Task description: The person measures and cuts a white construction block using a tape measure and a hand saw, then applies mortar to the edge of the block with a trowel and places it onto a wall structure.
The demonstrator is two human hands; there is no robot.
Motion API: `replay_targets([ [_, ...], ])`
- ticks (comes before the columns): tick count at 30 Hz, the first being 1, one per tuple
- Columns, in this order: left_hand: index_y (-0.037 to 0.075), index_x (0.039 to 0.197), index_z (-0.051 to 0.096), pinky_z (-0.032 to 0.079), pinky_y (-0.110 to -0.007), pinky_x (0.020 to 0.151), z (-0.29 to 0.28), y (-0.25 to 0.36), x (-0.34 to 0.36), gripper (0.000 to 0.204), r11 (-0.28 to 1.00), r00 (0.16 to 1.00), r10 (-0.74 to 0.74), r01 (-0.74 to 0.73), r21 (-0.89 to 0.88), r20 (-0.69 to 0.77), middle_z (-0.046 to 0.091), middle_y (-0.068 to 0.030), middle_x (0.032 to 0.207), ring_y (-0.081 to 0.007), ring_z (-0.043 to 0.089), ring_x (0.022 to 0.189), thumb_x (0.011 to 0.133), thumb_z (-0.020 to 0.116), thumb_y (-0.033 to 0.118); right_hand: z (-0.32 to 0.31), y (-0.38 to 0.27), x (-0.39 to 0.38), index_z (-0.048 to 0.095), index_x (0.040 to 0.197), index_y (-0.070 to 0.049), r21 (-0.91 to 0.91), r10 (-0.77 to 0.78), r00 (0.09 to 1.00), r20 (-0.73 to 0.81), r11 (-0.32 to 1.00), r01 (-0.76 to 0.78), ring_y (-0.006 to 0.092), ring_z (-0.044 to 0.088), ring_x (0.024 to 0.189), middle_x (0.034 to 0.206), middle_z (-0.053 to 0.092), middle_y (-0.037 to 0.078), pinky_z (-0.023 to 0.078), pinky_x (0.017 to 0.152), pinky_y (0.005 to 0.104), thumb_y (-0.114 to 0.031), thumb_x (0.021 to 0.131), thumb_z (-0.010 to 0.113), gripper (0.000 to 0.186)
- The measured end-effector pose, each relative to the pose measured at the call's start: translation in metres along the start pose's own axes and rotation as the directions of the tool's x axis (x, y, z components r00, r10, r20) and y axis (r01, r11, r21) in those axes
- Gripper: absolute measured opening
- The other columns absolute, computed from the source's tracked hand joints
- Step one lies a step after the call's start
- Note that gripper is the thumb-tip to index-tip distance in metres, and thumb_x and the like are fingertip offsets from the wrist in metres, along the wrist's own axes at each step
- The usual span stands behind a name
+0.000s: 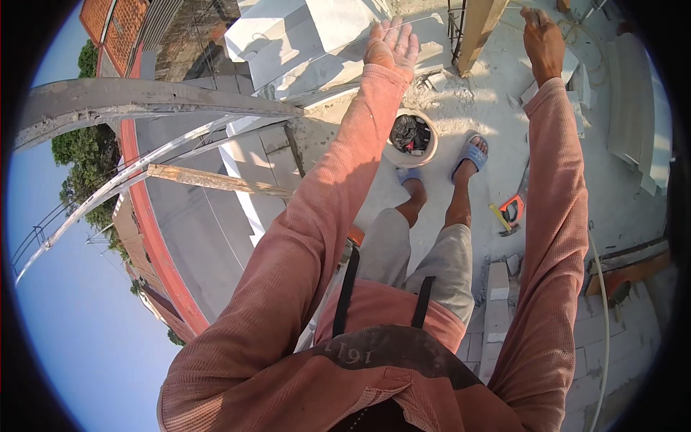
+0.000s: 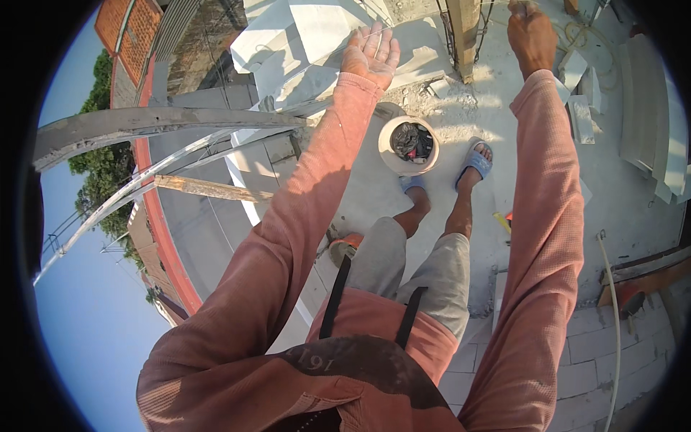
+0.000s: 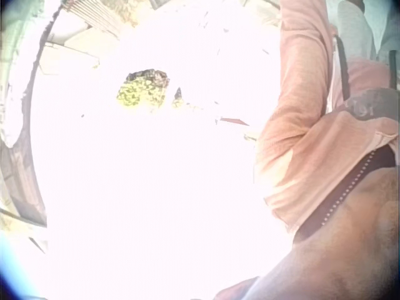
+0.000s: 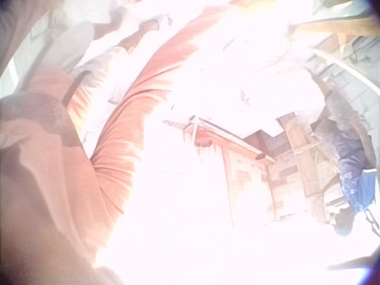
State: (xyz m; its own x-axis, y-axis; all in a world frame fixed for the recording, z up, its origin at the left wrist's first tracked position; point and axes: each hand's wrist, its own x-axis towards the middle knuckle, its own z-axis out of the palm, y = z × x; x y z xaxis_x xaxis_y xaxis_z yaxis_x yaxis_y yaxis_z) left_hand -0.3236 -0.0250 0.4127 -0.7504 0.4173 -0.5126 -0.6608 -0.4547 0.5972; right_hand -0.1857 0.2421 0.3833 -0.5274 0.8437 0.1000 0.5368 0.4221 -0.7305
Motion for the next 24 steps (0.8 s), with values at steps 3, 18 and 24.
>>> replay_targets([
  [3, 0.011, 0.153, 0.036, 0.042, -0.045, 0.113, 0.029, -0.022, -0.006, 0.053, 0.999, 0.997, -0.038, 0.039, -0.006, 0.067, 0.044, -0.0073, 0.158, -0.0274, 0.045, 0.143, 0.108, 0.048, 0.035, -0.028, 0.056, 0.018, 0.071, 0.119, -0.014, -0.360, -0.376, 0.926, -0.019, 0.867, 0.344, 0.0415, 0.065, 0.107, 0.113, 0.071, 0.020, 0.050, 0.092, 0.0439, -0.045, 0.100, 0.050, 0.041],
  [18, -0.004, 0.149, 0.039, 0.043, -0.043, 0.114, -0.066, 0.071, -0.191, 0.065, 0.792, 0.854, -0.501, 0.384, 0.475, 0.145, 0.051, -0.0237, 0.148, -0.0335, 0.051, 0.138, 0.107, 0.049, 0.044, -0.055, -0.024, -0.034, 0.072, 0.117, -0.009, -0.063, 0.059, 0.996, -0.069, 0.996, -0.063, 0.0449, 0.064, 0.107, 0.111, 0.070, 0.023, 0.049, 0.093, 0.0458, -0.045, 0.100, 0.053, 0.045],
  [24, 0.003, 0.098, 0.064, 0.061, -0.039, 0.083, -0.201, 0.236, -0.352, 0.036, 0.822, 0.909, -0.411, 0.403, 0.403, -0.069, 0.072, -0.0188, 0.102, -0.0292, 0.073, 0.092, 0.106, 0.047, 0.034, -0.059, -0.029, -0.067, 0.072, 0.114, -0.008, -0.076, 0.040, 0.998, 0.040, 0.996, -0.036, 0.0451, 0.065, 0.100, 0.106, 0.070, 0.026, 0.048, 0.088, 0.0468, -0.039, 0.097, 0.050, 0.040],
])
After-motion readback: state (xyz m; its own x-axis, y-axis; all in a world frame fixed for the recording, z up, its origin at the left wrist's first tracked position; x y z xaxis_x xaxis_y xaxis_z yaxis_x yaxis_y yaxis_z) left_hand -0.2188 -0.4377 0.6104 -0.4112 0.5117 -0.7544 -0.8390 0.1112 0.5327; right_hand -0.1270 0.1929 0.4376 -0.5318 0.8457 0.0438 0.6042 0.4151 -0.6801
